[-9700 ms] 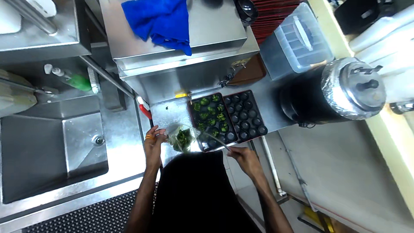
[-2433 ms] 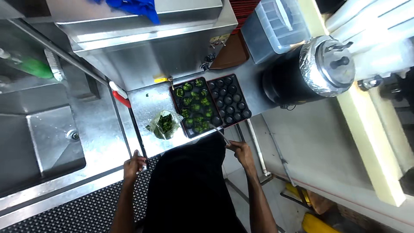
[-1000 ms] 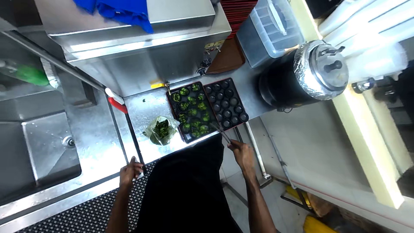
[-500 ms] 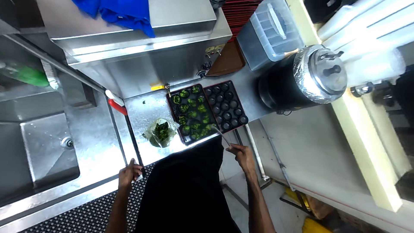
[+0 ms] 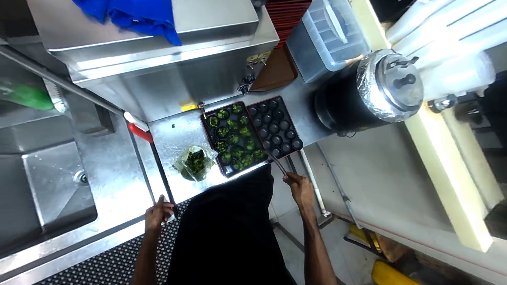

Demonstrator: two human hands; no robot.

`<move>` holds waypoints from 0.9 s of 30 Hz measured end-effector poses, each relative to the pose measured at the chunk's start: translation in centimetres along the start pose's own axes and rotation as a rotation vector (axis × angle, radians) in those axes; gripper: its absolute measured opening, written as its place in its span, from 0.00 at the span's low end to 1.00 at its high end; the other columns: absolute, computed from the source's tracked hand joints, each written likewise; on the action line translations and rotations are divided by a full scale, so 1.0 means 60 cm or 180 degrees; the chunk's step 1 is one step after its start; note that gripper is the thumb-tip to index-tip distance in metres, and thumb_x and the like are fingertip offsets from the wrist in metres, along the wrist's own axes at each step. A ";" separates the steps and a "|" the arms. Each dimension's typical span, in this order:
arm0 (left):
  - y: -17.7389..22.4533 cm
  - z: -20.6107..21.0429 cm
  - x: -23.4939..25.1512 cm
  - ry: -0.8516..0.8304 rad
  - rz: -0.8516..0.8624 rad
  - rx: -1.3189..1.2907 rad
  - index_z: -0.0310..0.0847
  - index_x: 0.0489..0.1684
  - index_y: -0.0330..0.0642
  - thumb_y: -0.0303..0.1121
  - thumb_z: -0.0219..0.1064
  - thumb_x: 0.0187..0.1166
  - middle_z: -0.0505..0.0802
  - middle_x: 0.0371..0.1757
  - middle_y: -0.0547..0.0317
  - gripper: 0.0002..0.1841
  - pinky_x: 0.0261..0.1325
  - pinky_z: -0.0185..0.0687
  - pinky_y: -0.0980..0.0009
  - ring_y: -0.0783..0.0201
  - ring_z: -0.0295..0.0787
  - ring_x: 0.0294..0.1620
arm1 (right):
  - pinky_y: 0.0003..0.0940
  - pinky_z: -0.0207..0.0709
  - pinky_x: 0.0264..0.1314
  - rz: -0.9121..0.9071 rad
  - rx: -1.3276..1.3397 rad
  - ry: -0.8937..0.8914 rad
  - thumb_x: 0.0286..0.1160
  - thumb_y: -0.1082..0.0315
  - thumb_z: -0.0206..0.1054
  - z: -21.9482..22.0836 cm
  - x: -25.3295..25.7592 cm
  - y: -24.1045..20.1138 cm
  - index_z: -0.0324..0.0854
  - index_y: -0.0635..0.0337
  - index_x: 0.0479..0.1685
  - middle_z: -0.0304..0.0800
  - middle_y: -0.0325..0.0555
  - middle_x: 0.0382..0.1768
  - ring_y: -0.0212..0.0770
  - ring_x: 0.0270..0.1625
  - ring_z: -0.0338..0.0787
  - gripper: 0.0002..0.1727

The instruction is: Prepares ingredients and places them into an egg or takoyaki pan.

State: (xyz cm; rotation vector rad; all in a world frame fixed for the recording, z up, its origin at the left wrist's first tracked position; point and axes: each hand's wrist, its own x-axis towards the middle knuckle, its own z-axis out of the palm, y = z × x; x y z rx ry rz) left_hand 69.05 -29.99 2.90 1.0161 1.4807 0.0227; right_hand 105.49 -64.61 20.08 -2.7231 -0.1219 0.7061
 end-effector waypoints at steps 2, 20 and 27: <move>0.001 -0.001 -0.002 -0.0010 0.0012 0.0011 0.91 0.26 0.36 0.56 0.47 0.93 0.90 0.14 0.55 0.36 0.08 0.65 0.74 0.70 0.74 0.05 | 0.61 0.82 0.58 -0.0062 -0.0089 -0.0065 0.85 0.52 0.65 0.003 -0.004 -0.007 0.93 0.40 0.63 0.99 0.43 0.47 0.49 0.51 0.95 0.16; -0.002 -0.002 -0.006 -0.0035 0.0047 -0.0022 0.91 0.28 0.35 0.54 0.48 0.93 0.90 0.14 0.56 0.35 0.08 0.65 0.75 0.71 0.74 0.05 | 0.62 0.82 0.56 -0.0048 -0.0548 -0.0214 0.86 0.51 0.63 0.014 0.000 -0.025 0.92 0.37 0.63 0.98 0.47 0.49 0.54 0.53 0.95 0.16; -0.004 -0.001 -0.007 -0.0005 0.0081 -0.0030 0.91 0.28 0.35 0.55 0.48 0.93 0.90 0.14 0.55 0.35 0.08 0.65 0.75 0.70 0.74 0.05 | 0.62 0.82 0.59 0.0015 -0.0551 -0.0243 0.85 0.52 0.64 -0.005 -0.024 -0.015 0.92 0.39 0.64 0.98 0.46 0.49 0.53 0.54 0.95 0.17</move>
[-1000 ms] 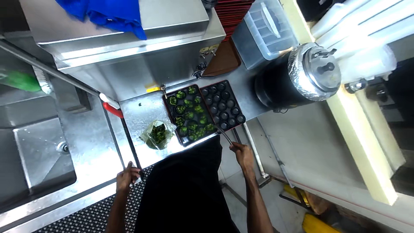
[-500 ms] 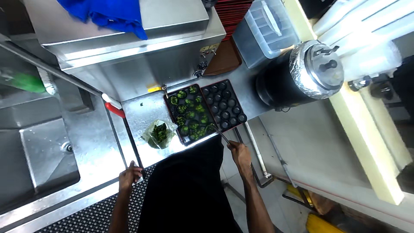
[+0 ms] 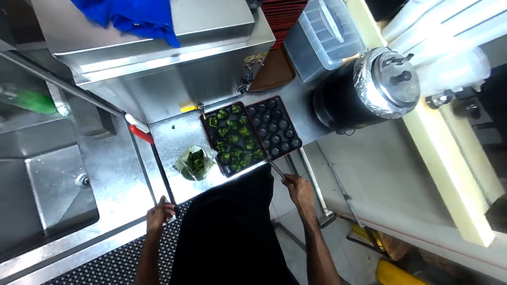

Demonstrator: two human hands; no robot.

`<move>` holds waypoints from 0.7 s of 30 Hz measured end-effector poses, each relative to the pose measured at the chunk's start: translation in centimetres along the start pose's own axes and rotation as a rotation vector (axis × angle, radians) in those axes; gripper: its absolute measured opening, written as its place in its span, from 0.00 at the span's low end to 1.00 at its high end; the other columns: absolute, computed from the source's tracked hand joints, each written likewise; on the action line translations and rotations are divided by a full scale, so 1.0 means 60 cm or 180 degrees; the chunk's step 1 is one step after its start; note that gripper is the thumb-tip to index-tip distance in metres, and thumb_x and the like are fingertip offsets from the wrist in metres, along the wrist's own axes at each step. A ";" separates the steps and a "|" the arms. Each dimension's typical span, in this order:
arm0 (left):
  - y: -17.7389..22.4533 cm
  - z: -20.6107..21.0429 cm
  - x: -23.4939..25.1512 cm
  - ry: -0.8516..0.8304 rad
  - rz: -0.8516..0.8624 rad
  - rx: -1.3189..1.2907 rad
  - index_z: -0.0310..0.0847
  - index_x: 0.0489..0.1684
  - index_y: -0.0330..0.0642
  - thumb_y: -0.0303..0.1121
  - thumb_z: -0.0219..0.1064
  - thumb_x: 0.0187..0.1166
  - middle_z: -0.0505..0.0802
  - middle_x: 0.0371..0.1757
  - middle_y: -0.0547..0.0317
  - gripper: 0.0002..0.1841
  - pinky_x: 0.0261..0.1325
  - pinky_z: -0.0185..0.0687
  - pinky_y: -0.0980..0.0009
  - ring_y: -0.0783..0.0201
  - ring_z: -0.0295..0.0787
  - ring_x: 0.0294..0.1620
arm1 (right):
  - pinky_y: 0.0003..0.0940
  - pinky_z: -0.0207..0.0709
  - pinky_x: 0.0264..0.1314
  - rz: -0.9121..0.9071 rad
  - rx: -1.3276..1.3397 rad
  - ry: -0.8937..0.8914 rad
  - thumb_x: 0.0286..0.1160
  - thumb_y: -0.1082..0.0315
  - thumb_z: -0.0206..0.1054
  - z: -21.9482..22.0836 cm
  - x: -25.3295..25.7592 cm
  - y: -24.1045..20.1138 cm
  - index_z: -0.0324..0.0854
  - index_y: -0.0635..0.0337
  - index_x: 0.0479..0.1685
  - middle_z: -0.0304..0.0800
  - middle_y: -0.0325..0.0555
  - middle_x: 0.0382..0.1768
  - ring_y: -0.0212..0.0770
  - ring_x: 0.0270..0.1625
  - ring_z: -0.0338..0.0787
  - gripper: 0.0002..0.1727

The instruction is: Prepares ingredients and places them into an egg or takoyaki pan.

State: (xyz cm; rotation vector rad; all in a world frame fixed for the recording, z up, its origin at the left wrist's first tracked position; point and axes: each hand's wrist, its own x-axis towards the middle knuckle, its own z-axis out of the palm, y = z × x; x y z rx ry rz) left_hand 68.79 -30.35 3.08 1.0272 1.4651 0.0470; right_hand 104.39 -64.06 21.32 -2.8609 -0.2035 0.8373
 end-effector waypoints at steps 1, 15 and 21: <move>0.000 0.001 0.000 0.0007 -0.0013 0.0006 0.91 0.28 0.35 0.55 0.48 0.93 0.90 0.14 0.55 0.35 0.08 0.65 0.75 0.70 0.74 0.05 | 0.62 0.82 0.59 0.0034 -0.0031 -0.0032 0.85 0.51 0.63 0.003 -0.001 0.000 0.92 0.38 0.64 0.98 0.45 0.50 0.53 0.54 0.95 0.17; 0.005 0.002 -0.005 -0.0022 -0.0016 0.0029 0.91 0.29 0.35 0.55 0.47 0.93 0.90 0.15 0.56 0.35 0.09 0.67 0.74 0.70 0.74 0.06 | 0.63 0.83 0.54 -0.0402 -0.0910 0.0017 0.91 0.50 0.53 0.028 0.017 -0.062 0.84 0.33 0.75 0.97 0.49 0.52 0.58 0.54 0.95 0.21; 0.004 0.003 0.000 0.0001 -0.0061 0.0023 0.91 0.28 0.36 0.55 0.48 0.93 0.90 0.14 0.56 0.34 0.08 0.66 0.74 0.70 0.74 0.05 | 0.61 0.83 0.55 -0.0365 -0.0614 0.0072 0.90 0.50 0.55 0.015 0.022 -0.043 0.87 0.30 0.70 0.98 0.48 0.48 0.56 0.53 0.95 0.19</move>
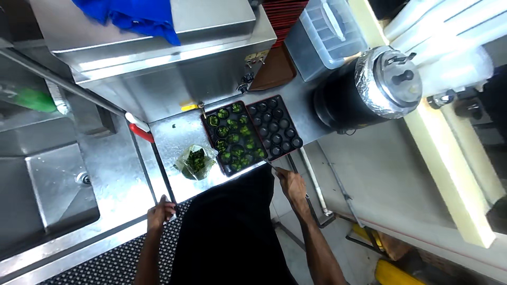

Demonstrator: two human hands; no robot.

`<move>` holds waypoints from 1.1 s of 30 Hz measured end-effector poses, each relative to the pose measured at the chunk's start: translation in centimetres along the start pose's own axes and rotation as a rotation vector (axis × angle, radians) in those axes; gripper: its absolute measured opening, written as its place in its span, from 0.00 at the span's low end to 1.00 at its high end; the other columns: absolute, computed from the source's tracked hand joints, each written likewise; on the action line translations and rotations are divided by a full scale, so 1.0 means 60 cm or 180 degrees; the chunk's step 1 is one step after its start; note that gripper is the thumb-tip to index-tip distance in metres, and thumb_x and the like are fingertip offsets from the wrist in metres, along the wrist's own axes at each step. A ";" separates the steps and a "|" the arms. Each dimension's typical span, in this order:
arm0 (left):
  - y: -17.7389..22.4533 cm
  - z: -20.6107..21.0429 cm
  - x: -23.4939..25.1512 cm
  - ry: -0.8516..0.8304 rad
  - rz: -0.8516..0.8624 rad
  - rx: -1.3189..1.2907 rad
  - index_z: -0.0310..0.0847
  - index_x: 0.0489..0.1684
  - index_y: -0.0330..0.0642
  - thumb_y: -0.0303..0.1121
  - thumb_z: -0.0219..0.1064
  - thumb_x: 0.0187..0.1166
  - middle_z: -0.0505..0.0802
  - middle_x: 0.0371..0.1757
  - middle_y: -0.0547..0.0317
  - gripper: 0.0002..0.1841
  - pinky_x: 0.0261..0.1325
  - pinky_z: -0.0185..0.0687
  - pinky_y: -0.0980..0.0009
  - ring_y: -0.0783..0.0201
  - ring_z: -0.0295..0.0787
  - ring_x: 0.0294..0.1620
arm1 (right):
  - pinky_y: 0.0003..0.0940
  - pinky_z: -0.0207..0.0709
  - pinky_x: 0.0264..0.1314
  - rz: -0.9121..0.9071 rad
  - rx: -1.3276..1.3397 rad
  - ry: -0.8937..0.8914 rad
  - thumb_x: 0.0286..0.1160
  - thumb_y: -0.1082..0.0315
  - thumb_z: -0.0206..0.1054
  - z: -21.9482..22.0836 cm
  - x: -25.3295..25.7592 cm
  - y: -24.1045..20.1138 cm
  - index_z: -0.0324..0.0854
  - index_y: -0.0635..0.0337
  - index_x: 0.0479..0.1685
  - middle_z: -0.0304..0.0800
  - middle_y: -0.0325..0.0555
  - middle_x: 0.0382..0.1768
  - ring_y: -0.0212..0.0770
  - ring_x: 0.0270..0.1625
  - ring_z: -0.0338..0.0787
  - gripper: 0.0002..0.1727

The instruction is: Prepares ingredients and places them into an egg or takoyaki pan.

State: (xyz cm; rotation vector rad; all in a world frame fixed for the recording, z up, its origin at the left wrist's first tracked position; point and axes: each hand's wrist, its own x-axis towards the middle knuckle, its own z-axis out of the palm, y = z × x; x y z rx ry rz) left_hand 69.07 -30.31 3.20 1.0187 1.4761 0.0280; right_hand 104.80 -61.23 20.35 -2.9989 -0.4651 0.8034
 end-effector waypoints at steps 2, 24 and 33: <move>0.000 -0.002 0.001 -0.0020 0.0001 -0.0011 0.91 0.28 0.36 0.55 0.48 0.93 0.90 0.14 0.56 0.34 0.08 0.66 0.74 0.70 0.74 0.05 | 0.61 0.83 0.55 -0.0082 0.0302 0.0116 0.89 0.51 0.58 -0.002 -0.007 0.017 0.90 0.33 0.68 0.98 0.48 0.47 0.55 0.51 0.95 0.18; -0.003 -0.003 0.004 -0.0031 0.0002 0.0128 0.91 0.29 0.36 0.56 0.47 0.93 0.90 0.15 0.56 0.36 0.10 0.67 0.74 0.70 0.74 0.06 | 0.63 0.83 0.56 -0.0012 0.0516 0.0135 0.88 0.49 0.60 -0.010 -0.034 0.030 0.89 0.37 0.70 0.98 0.49 0.47 0.55 0.50 0.95 0.20; -0.001 -0.004 0.002 -0.0017 0.0028 0.0068 0.91 0.28 0.36 0.55 0.48 0.93 0.90 0.15 0.56 0.35 0.09 0.66 0.75 0.71 0.74 0.06 | 0.60 0.84 0.56 0.0124 -0.0091 -0.0377 0.89 0.46 0.56 0.019 -0.039 -0.008 0.87 0.29 0.71 0.97 0.48 0.50 0.55 0.54 0.95 0.20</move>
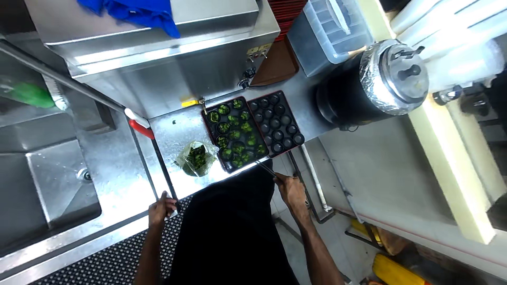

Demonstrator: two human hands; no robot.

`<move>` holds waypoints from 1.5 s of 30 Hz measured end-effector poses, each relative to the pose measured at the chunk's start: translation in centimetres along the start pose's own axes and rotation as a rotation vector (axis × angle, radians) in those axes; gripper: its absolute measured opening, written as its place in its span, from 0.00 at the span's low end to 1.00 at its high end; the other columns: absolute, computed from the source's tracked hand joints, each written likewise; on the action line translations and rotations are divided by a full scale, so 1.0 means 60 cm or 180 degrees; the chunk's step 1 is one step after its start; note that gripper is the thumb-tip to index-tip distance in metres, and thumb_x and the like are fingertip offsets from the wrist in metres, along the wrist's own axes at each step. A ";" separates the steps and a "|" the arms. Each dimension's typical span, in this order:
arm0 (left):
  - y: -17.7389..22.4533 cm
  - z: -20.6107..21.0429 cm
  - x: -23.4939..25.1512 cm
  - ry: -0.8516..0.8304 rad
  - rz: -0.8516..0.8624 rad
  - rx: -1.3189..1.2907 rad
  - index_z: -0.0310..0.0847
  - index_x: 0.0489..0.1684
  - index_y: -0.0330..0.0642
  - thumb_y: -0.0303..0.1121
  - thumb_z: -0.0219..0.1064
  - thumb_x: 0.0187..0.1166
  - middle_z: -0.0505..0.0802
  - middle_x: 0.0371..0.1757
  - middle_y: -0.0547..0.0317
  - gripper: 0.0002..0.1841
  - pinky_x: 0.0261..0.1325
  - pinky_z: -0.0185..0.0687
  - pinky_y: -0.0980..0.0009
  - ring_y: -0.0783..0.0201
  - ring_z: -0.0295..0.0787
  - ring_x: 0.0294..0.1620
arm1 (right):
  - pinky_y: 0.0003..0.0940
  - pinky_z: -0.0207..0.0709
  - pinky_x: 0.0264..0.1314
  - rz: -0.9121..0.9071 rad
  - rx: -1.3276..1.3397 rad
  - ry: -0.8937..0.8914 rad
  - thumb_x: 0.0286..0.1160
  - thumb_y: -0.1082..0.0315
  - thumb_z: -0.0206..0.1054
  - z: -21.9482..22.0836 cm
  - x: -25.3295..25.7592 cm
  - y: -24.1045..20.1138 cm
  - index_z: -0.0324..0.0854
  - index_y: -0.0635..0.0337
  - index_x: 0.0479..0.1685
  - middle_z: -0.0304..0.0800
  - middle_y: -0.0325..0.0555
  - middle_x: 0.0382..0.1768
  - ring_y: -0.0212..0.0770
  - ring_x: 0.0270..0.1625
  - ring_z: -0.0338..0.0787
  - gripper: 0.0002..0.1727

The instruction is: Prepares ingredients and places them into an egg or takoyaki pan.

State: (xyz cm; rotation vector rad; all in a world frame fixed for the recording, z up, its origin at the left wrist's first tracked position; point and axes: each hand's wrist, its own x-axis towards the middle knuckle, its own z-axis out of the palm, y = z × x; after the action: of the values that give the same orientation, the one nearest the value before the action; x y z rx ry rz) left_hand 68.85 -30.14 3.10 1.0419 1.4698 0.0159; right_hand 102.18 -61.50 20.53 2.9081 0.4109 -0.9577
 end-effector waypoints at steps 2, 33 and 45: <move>0.000 0.001 0.000 0.0003 0.0021 -0.0005 0.91 0.28 0.36 0.55 0.47 0.93 0.90 0.14 0.56 0.35 0.09 0.65 0.75 0.71 0.74 0.05 | 0.60 0.84 0.56 0.0040 0.0011 0.0045 0.90 0.47 0.56 0.005 0.006 0.000 0.87 0.30 0.70 0.97 0.48 0.49 0.55 0.55 0.95 0.19; 0.003 0.002 -0.002 0.0015 0.0004 -0.0029 0.91 0.28 0.36 0.55 0.48 0.93 0.90 0.15 0.56 0.34 0.08 0.66 0.75 0.70 0.74 0.05 | 0.61 0.84 0.54 -0.0079 0.0438 0.0320 0.89 0.47 0.58 0.019 -0.003 -0.003 0.86 0.31 0.72 0.98 0.48 0.46 0.56 0.50 0.96 0.20; 0.002 0.004 -0.004 0.0048 0.0002 -0.0048 0.90 0.28 0.35 0.54 0.48 0.93 0.90 0.14 0.55 0.34 0.08 0.65 0.75 0.70 0.73 0.05 | 0.60 0.84 0.56 -0.0089 0.0282 0.0102 0.90 0.47 0.56 0.037 0.011 -0.021 0.87 0.31 0.71 0.98 0.49 0.49 0.56 0.53 0.95 0.20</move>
State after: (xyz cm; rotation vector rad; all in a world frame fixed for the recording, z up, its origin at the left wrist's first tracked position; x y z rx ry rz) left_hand 69.08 -30.34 3.29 1.0321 1.4807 0.0353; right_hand 101.09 -60.44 18.37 3.0084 0.4226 -0.9583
